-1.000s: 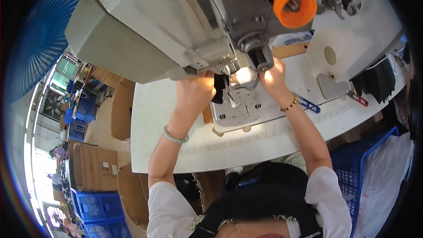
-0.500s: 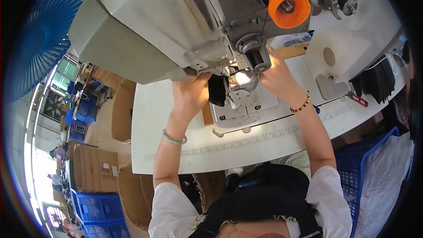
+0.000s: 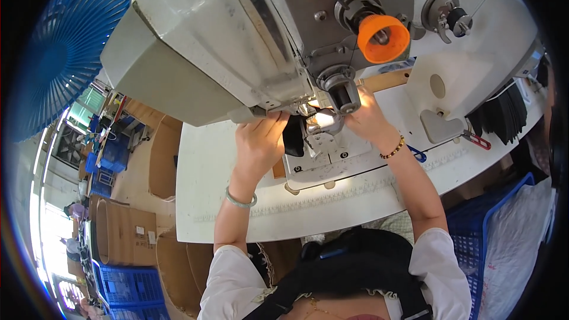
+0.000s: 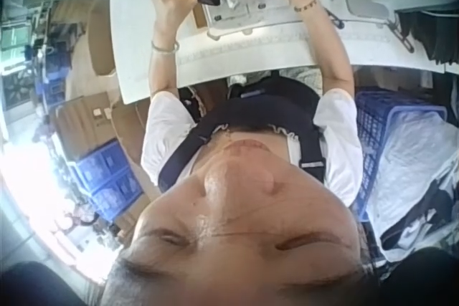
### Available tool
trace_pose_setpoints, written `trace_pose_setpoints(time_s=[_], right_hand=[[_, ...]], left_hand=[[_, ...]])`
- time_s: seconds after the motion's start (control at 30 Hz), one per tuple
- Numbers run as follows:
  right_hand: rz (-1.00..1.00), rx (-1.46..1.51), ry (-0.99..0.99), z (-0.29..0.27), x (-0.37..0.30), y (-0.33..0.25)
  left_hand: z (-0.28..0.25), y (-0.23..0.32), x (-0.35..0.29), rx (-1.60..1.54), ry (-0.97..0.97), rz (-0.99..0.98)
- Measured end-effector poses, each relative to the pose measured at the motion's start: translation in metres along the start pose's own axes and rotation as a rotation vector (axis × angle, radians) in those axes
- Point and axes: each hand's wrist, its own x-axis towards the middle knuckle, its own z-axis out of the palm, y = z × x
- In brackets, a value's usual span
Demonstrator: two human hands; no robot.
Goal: Using a sewing machine to stitch together components of a shoe.
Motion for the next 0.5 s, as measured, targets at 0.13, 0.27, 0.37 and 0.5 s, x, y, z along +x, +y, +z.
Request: trace_pose_setpoints(time_s=[0.13, 0.27, 0.37, 0.5], right_hand=[[0.001, -0.060, -0.007, 0.000, -0.001, -0.001], [0.030, -0.043, 0.014, -0.002, -0.001, -0.006], [0.031, -0.025, -0.007, -0.003, 0.001, -0.008], [-0.029, 0.014, 0.031, -0.004, 0.003, -0.007]], left_hand=[[0.004, 0.013, -0.002, 0.070, -0.017, -0.087], [0.012, 0.017, -0.002, 0.181, -0.129, -0.215], [0.011, 0.010, -0.002, 0.180, -0.082, -0.104], [0.008, 0.009, -0.001, 0.211, -0.059, -0.026]])
